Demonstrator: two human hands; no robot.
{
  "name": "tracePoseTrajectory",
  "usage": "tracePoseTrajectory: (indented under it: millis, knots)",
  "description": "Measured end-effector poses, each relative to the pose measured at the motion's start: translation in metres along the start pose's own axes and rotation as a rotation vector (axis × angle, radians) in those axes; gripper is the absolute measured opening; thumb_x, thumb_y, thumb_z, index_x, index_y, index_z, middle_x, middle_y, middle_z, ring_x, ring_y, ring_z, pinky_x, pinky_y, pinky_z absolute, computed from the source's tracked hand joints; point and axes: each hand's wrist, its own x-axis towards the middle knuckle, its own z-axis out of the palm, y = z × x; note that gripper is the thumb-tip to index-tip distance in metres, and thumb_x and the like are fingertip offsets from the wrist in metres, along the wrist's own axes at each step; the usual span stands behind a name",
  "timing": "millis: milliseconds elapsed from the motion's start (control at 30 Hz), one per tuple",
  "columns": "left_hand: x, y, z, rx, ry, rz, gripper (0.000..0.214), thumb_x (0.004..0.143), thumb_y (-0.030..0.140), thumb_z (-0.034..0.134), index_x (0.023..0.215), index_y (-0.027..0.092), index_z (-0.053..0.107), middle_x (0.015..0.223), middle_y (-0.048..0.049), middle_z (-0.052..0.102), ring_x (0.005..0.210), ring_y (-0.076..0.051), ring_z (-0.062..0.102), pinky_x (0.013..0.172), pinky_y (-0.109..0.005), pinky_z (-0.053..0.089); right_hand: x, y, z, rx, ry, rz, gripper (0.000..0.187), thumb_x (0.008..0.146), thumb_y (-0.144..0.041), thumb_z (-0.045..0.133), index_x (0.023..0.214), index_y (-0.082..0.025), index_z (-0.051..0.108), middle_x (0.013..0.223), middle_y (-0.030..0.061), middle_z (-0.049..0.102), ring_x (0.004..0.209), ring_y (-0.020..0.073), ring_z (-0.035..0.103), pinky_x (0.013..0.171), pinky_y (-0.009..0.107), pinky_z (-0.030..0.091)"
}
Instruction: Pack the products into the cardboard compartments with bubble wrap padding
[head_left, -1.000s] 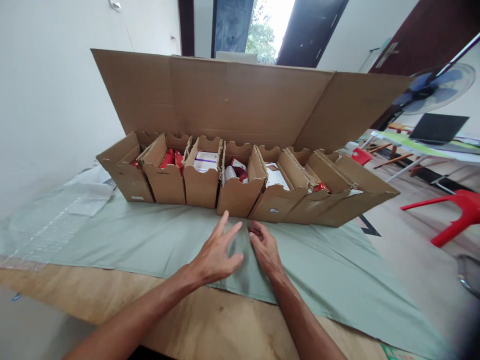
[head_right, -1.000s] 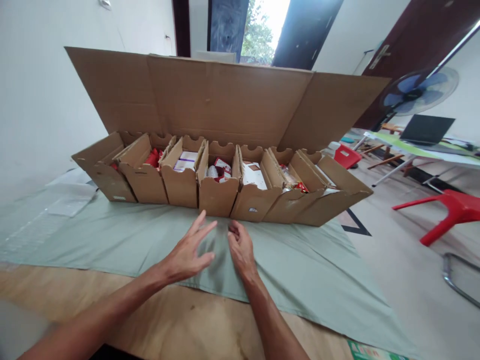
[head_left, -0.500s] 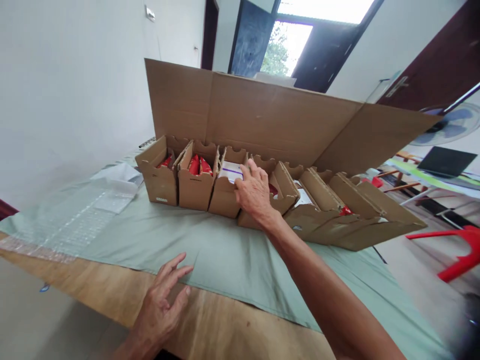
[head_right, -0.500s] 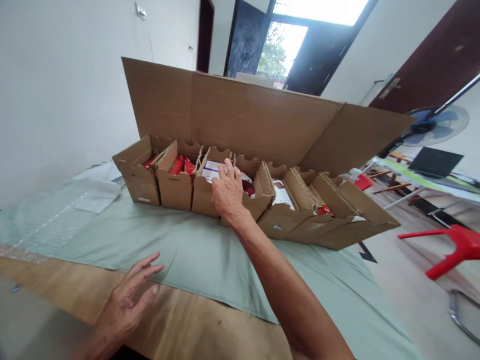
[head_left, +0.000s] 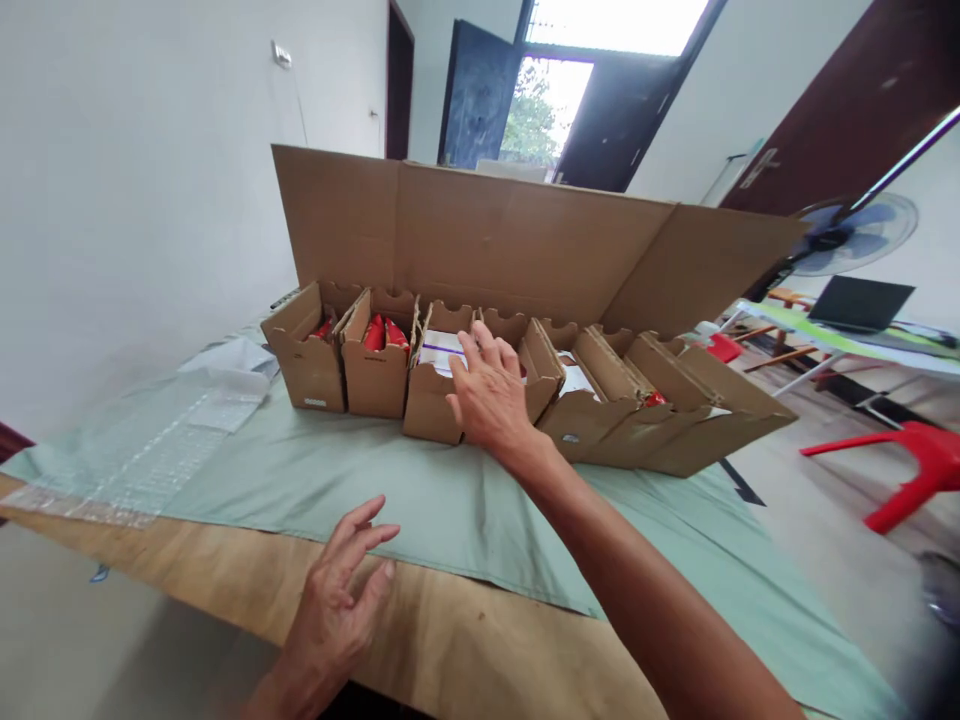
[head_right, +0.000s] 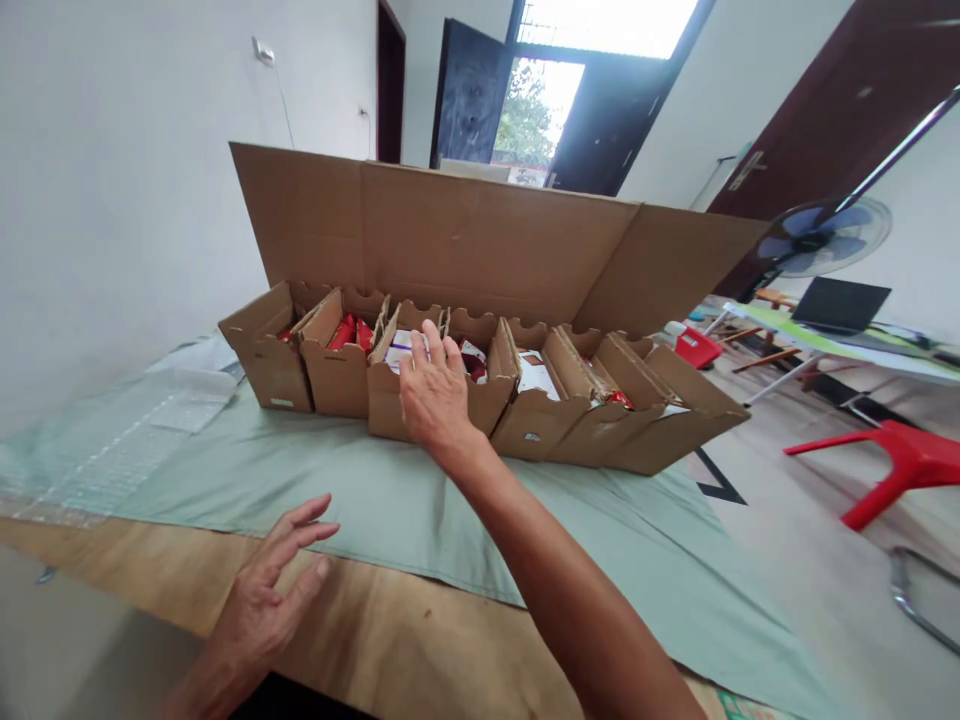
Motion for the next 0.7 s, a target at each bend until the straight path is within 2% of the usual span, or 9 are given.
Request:
tracePoseTrajectory:
  millis: [100,167,300,400,467,500,567,633,700]
  knots:
    - [-0.007,-0.002,-0.001,0.011,0.037,0.036,0.027,0.099,0.03,0.052,0.116,0.026,0.072,0.143,-0.0109,0.064,0.13,-0.027,0.064,0.102,-0.045,0.058,0.02,0.003,0.014,0.006,-0.103,-0.023,0.021,0.091,-0.005,0.059,0.096,-0.01,0.079,0.135,0.0214,0.068,0.148,0.0381,0.041,0.119,0.057,0.033]
    - [-0.012,-0.01,-0.007,0.039,0.075,0.019,0.026,0.099,0.033,0.054,0.116,0.028,0.072,0.142,-0.0093,0.065,0.13,-0.028,0.063,0.104,-0.046,0.057,0.006,-0.002,0.012,0.026,-0.076,-0.079,0.024,0.093,-0.004,0.058,0.089,-0.014,0.08,0.129,0.0157,0.072,0.147,0.0353,0.043,0.121,0.055,0.032]
    - [-0.009,-0.021,-0.022,-0.002,0.129,-0.121,0.032,0.097,0.036,0.057,0.127,0.029,0.066,0.145,-0.0091,0.062,0.125,-0.03,0.065,0.102,-0.05,0.056,-0.071,-0.012,-0.022,0.119,0.119,-0.244,0.028,0.093,-0.001,0.054,0.082,-0.017,0.074,0.134,0.0108,0.069,0.148,0.0325,0.042,0.123,0.053,0.028]
    - [0.002,-0.015,-0.027,-0.093,0.159,-0.241,0.044,0.095,0.037,0.06,0.138,0.029,0.058,0.147,-0.0108,0.059,0.119,-0.03,0.067,0.101,-0.053,0.055,-0.137,0.002,-0.057,0.288,0.12,-0.27,0.029,0.096,-0.002,0.05,0.088,-0.021,0.07,0.139,0.0076,0.066,0.148,0.0286,0.042,0.124,0.051,0.03]
    - [0.009,-0.008,-0.026,-0.143,0.162,-0.28,0.05,0.093,0.038,0.063,0.142,0.028,0.055,0.145,-0.0114,0.06,0.12,-0.031,0.066,0.104,-0.055,0.053,-0.176,0.021,-0.074,0.309,0.136,-0.174,0.024,0.097,-0.006,0.054,0.1,-0.025,0.07,0.144,0.0073,0.063,0.146,0.0287,0.046,0.12,0.053,0.035]
    - [0.012,-0.004,-0.025,-0.169,0.152,-0.285,0.054,0.092,0.037,0.064,0.144,0.028,0.053,0.145,-0.0115,0.06,0.122,-0.031,0.065,0.105,-0.055,0.052,-0.196,0.031,-0.079,0.275,0.169,-0.063,0.023,0.098,-0.01,0.058,0.108,-0.027,0.069,0.146,0.0079,0.061,0.143,0.0291,0.049,0.118,0.052,0.038]
    - [0.015,0.001,-0.019,-0.22,0.122,-0.263,0.06,0.091,0.036,0.067,0.148,0.03,0.049,0.15,-0.0112,0.056,0.127,-0.032,0.062,0.107,-0.054,0.051,-0.233,0.048,-0.083,0.184,0.217,0.222,0.034,0.098,-0.018,0.064,0.129,-0.031,0.063,0.148,0.0103,0.059,0.137,0.0297,0.056,0.114,0.05,0.043]
    - [0.017,0.003,-0.012,-0.263,0.075,-0.222,0.067,0.091,0.032,0.068,0.153,0.033,0.044,0.156,-0.0099,0.05,0.134,-0.032,0.057,0.111,-0.052,0.049,-0.267,0.054,-0.079,0.174,0.166,0.422,0.047,0.099,-0.03,0.064,0.145,-0.031,0.054,0.146,0.012,0.061,0.13,0.0302,0.062,0.108,0.046,0.05]
    - [0.018,0.002,-0.005,-0.297,0.021,-0.192,0.073,0.09,0.03,0.068,0.156,0.035,0.038,0.161,-0.0084,0.045,0.141,-0.032,0.052,0.115,-0.052,0.046,-0.292,0.048,-0.068,0.282,0.027,0.431,0.059,0.099,-0.041,0.061,0.154,-0.029,0.045,0.145,0.0124,0.062,0.126,0.032,0.065,0.102,0.046,0.055]
